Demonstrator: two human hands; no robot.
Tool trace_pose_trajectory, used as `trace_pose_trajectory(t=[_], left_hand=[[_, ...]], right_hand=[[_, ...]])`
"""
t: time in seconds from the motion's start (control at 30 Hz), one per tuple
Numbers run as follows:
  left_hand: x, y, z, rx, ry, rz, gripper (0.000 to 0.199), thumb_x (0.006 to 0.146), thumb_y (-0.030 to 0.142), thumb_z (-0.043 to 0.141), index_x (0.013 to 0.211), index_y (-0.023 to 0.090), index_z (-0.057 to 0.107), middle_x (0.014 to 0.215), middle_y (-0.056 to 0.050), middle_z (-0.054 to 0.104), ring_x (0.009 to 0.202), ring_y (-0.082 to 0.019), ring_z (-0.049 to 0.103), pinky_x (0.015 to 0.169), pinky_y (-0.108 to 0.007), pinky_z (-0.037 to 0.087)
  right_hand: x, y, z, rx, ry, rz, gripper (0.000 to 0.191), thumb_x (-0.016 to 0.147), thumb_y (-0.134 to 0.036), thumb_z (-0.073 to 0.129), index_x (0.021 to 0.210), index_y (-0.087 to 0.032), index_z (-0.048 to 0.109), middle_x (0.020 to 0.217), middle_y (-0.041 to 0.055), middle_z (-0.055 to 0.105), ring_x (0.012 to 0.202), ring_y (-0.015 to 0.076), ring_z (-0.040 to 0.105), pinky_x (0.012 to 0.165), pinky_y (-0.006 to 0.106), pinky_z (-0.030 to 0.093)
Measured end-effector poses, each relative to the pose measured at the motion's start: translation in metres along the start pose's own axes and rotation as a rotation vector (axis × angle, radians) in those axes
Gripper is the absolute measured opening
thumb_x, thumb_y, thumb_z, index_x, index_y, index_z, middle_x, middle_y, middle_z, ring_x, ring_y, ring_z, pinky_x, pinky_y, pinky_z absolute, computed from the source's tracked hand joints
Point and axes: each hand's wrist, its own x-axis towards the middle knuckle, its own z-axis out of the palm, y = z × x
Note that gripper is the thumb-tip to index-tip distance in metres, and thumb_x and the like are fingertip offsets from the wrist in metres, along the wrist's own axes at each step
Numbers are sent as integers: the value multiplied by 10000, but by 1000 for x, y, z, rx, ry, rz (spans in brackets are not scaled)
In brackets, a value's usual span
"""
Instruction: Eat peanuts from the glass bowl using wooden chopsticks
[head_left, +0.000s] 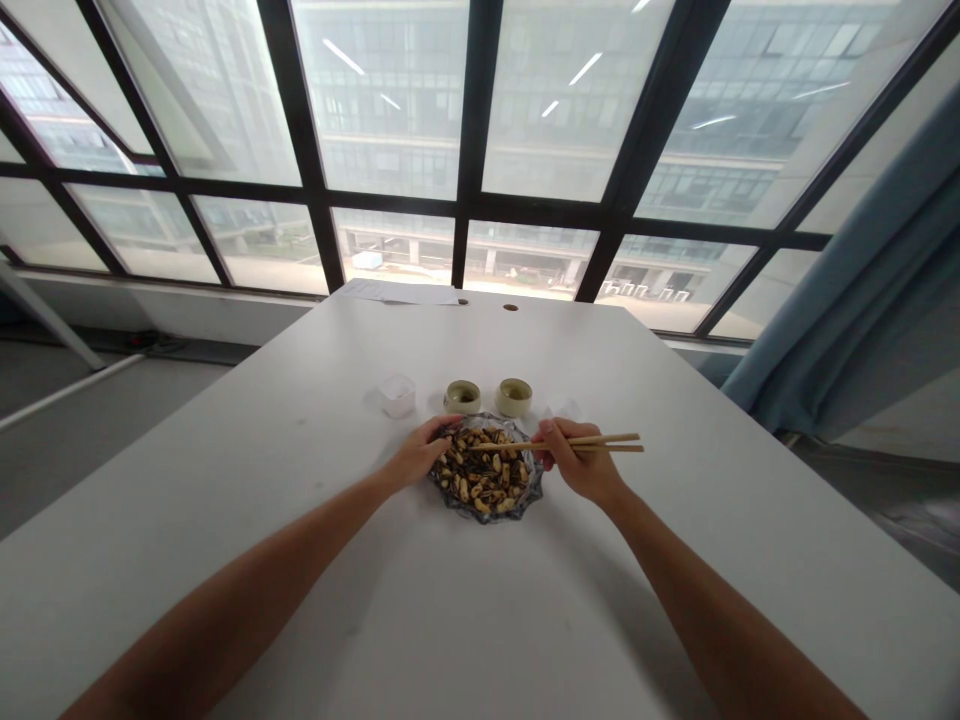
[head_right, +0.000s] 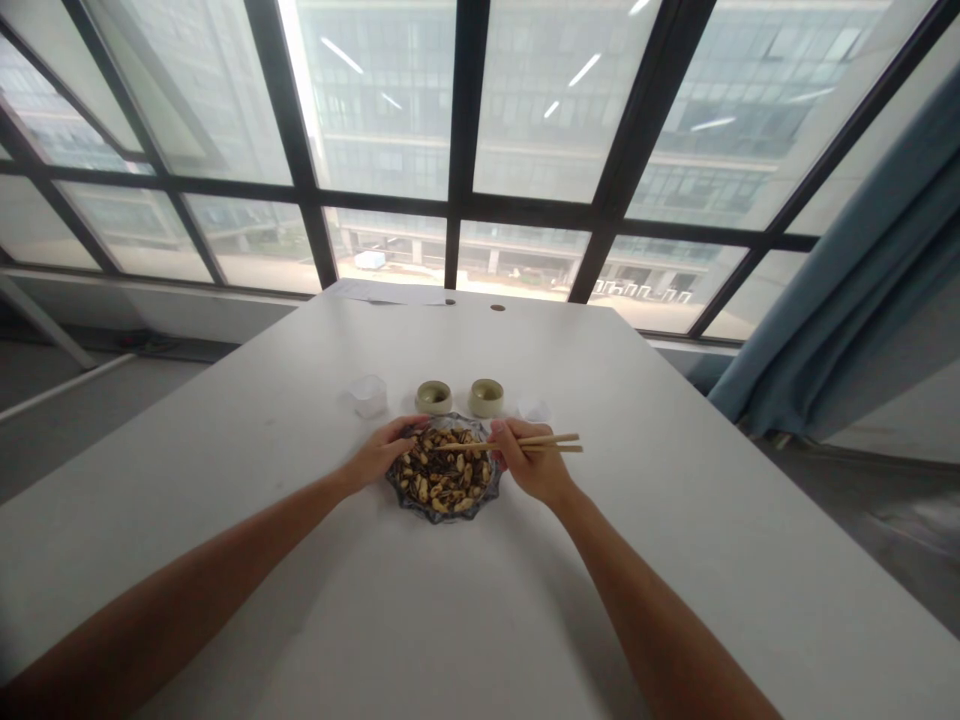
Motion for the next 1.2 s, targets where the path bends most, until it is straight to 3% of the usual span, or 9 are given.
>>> trace_pose_trajectory(t=[0.23,0.47,0.7,0.83,1.0,1.2], left_hand=[[-3,2,-1,48,-28,35,585,717,295,705,1273,153,589,1261,-120,643,1157,-285,584,1042,-442,431],[-4,3,0,64,-17,18,551,744,288,670,1275,164,589,1264,-106,646,1154,-271,589,1032,-422,439],[-3,3,0,49,-21,44,526,753,316,684,1255,180,605,1251,-92,658,1150,-266,590,1037,-424,435],[-4,4,1,50,-22,48,548,749,330,694,1262,165,596,1233,-103,667,1133,-267,599,1028,-427,441],[-5,6,3,52,-1,48,561,733,319,704,1254,140,598,1228,-124,666,1131,-274,601,1031,-431,437],[-4,3,2,27,6,37,553,726,335,715,1238,150,618,1208,-114,677,1096,-267,620,986,-409,470]], right_hand=[[-2,0,4,-198,-66,-119,470,936,-494,520,604,-191,656,527,21,625,484,136,559,495,251,422],[-6,-8,6,-301,-115,-244,480,925,-561,478,653,-208,657,549,21,609,494,134,512,507,260,387],[-8,-11,11,-344,-180,-239,479,925,-585,468,662,-221,633,588,25,611,515,134,502,519,255,369],[-7,-13,12,-337,-142,-213,529,937,-586,443,567,-221,540,504,1,521,464,119,441,484,257,331],[-9,-3,11,-249,-64,-161,532,946,-571,450,577,-213,588,509,16,582,454,126,509,470,256,388],[-6,6,15,59,160,65,555,868,-681,503,659,-190,656,495,25,621,360,133,529,350,247,423]])
